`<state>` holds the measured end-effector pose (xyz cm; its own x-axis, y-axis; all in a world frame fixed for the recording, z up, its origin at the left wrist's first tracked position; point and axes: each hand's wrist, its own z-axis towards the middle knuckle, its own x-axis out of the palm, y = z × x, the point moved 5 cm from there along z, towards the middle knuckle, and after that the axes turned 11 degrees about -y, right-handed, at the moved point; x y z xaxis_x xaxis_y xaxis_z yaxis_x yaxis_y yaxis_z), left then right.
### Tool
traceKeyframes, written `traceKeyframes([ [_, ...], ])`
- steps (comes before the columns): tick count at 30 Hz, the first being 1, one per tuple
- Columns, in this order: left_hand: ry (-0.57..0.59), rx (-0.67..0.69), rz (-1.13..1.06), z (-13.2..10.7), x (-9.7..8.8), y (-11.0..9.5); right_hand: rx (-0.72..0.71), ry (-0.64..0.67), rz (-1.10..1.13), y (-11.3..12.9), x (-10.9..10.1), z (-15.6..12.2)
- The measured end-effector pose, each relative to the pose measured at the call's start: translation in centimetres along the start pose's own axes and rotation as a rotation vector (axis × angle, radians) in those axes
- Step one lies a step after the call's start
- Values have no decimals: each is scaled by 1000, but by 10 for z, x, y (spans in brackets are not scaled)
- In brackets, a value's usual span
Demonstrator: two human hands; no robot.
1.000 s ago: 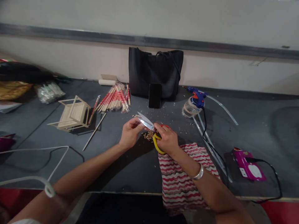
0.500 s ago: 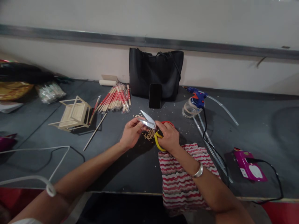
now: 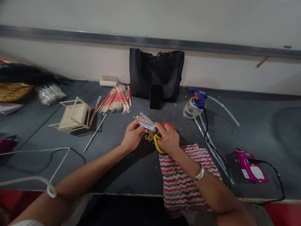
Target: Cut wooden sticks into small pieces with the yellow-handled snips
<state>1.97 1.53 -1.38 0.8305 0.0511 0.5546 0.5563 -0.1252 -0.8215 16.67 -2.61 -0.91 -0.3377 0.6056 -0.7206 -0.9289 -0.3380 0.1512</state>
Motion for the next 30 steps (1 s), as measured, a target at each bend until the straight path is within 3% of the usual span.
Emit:
traceKeyframes([
  [10,34,24,20,-2,-2,0,0,-14,35,3,-1,-2],
  [21,80,77,118,3,-2,-1,275,-111,270,-19,0,6],
  [24,76,231,356,12,-12,-5,308,-135,299,-20,-4,9],
  [28,60,578,960,30,-25,-17,351,-161,325,-21,-6,10],
  [30,101,655,1202,38,-28,-18,363,-160,334,-22,-6,11],
])
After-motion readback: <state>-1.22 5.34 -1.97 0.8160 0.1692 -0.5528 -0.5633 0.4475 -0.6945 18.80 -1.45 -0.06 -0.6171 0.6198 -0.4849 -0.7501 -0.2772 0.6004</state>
